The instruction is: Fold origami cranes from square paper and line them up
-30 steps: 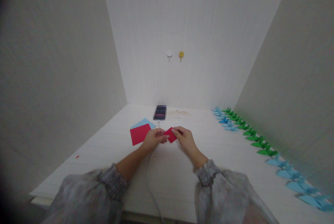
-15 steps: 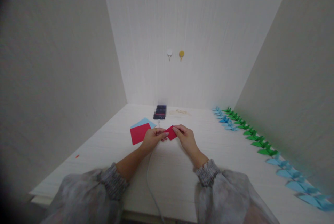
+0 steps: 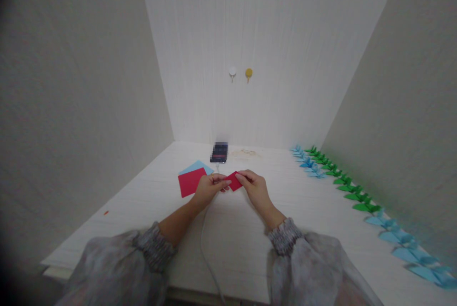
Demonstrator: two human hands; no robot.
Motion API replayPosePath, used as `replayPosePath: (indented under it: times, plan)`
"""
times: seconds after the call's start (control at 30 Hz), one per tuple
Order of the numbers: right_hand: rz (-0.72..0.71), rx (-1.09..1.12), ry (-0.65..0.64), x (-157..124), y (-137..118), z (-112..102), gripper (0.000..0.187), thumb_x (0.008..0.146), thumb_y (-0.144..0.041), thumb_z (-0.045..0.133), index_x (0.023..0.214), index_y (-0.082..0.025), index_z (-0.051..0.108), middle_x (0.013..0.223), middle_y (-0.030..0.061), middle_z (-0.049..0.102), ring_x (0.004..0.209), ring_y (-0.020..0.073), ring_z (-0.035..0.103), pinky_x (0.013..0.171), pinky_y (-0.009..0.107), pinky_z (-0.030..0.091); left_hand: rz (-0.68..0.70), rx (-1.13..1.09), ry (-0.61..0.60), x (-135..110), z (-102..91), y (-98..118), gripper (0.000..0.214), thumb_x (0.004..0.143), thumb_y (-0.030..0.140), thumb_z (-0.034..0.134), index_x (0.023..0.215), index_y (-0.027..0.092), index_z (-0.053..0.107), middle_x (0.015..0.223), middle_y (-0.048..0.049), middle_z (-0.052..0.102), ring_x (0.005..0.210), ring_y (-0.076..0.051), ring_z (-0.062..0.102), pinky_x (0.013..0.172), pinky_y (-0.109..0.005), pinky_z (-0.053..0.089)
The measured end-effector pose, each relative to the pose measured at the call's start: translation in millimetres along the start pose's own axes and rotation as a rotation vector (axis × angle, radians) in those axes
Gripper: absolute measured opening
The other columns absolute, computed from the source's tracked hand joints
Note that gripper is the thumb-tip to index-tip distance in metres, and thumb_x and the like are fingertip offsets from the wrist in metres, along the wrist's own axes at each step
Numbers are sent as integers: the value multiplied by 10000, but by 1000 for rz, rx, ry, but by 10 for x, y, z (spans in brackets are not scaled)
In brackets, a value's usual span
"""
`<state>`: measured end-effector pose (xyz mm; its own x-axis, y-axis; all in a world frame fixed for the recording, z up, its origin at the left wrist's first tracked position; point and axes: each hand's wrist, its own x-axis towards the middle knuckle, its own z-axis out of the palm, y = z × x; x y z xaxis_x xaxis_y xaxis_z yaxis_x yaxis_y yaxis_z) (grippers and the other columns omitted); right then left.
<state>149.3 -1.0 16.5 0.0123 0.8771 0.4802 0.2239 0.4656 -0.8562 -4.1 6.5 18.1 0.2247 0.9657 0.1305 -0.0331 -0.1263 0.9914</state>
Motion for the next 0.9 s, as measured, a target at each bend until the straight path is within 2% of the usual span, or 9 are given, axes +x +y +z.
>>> replayPosePath:
  times: [0.37, 0.5, 0.57, 0.73, 0.9]
  plan:
    - [-22, -10, 0, -17, -16, 2, 201, 720, -347, 528, 747, -180, 636, 724, 38, 612, 696, 166, 548, 658, 297, 444, 33, -18, -8, -3, -4, 2, 239, 575, 347, 643, 632, 119, 597, 518, -11, 584, 473, -86, 503, 506, -212, 404]
    - [-89, -41, -27, -9, -67, -13, 209, 724, -301, 538, 897, -202, 600, 845, 50, 592, 753, 164, 544, 681, 300, 443, 26, -10, -11, 11, -20, -39, 223, 585, 334, 634, 628, 122, 580, 500, -7, 573, 467, -84, 492, 498, -205, 386]
    - [-176, -103, -60, 2, -98, -31, 195, 731, -276, 533, 909, -215, 586, 875, 52, 570, 767, 162, 536, 684, 303, 439, 48, 41, -23, 22, -34, -73, 217, 599, 338, 620, 626, 127, 582, 494, -3, 565, 466, -84, 485, 498, -204, 378]
    - [-414, -363, -122, 26, -121, -79, 79, 742, -245, 517, 767, -210, 583, 837, 57, 559, 819, 186, 512, 730, 339, 398, 128, 226, -36, 38, -68, -131, 215, 635, 355, 576, 642, 141, 603, 512, 2, 558, 491, -91, 476, 509, -203, 363]
    - [-447, -637, -234, 44, -104, -131, 67, 759, -244, 495, 746, -189, 531, 793, 56, 564, 809, 189, 489, 719, 328, 351, 215, 444, -54, 9, -88, -96, 198, 662, 336, 534, 645, 157, 617, 538, 5, 565, 516, -101, 470, 527, -206, 354]
